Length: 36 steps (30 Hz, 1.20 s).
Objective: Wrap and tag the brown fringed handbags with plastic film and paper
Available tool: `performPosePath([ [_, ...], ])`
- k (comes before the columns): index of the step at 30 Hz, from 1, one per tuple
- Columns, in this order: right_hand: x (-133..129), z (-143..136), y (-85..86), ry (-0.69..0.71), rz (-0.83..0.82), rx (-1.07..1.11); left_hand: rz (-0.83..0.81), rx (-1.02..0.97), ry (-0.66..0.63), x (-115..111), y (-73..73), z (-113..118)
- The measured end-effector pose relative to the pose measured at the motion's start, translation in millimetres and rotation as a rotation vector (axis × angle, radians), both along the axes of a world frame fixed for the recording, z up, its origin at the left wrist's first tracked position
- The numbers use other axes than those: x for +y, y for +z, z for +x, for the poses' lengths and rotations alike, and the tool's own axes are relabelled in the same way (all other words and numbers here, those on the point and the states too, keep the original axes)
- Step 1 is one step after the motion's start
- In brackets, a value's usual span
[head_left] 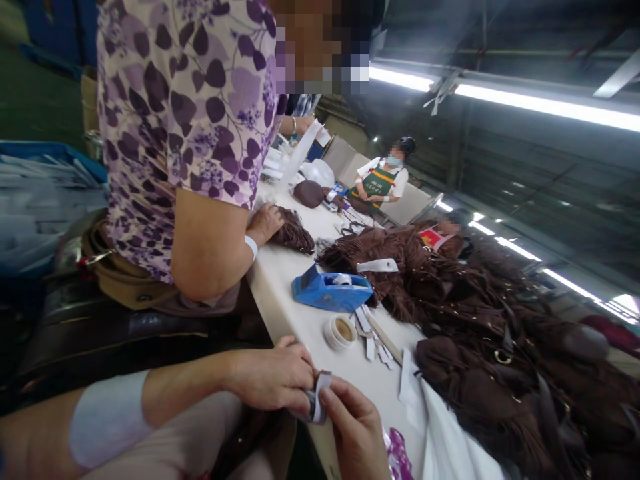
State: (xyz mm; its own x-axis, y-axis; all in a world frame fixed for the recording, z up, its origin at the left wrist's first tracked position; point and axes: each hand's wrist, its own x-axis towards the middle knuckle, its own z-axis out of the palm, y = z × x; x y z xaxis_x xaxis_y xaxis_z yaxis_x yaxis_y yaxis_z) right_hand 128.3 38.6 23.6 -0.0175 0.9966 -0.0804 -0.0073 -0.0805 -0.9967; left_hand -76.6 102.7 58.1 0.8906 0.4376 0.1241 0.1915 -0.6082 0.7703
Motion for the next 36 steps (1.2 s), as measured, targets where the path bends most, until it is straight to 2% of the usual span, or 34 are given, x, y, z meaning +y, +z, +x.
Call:
performPosePath([
  [6,3,-7,1.9,-0.206,0.071,-0.057,-0.123,-0.003,0.19,-5,10.0,3],
  [13,8,-21,-12.0,-0.3,0.104,0.022,-0.11,0.018,0.368,-17,17.8,0],
  [18,12,-34,-12.9,-0.436,0.233,0.023,-0.094,0.101,0.393,-15,24.0,-3],
  [22,16,-40,-12.2,-0.513,0.357,0.033,-0.128,0.142,0.314,-5,23.1,-5],
  [25,21,-41,-10.8,-0.483,0.422,-0.036,-0.174,0.095,0.322,-4,19.1,-2],
  [30,25,-44,-6.9,-0.52,0.448,-0.059,-0.259,0.001,0.483,-14,8.6,9],
  [32,24,-43,-4.6,-0.508,0.368,-0.008,-0.287,-0.023,0.507,-16,3.3,13],
  [36,19,-34,5.9,-0.301,0.122,0.079,-0.261,0.006,0.553,-21,-2.3,15],
])
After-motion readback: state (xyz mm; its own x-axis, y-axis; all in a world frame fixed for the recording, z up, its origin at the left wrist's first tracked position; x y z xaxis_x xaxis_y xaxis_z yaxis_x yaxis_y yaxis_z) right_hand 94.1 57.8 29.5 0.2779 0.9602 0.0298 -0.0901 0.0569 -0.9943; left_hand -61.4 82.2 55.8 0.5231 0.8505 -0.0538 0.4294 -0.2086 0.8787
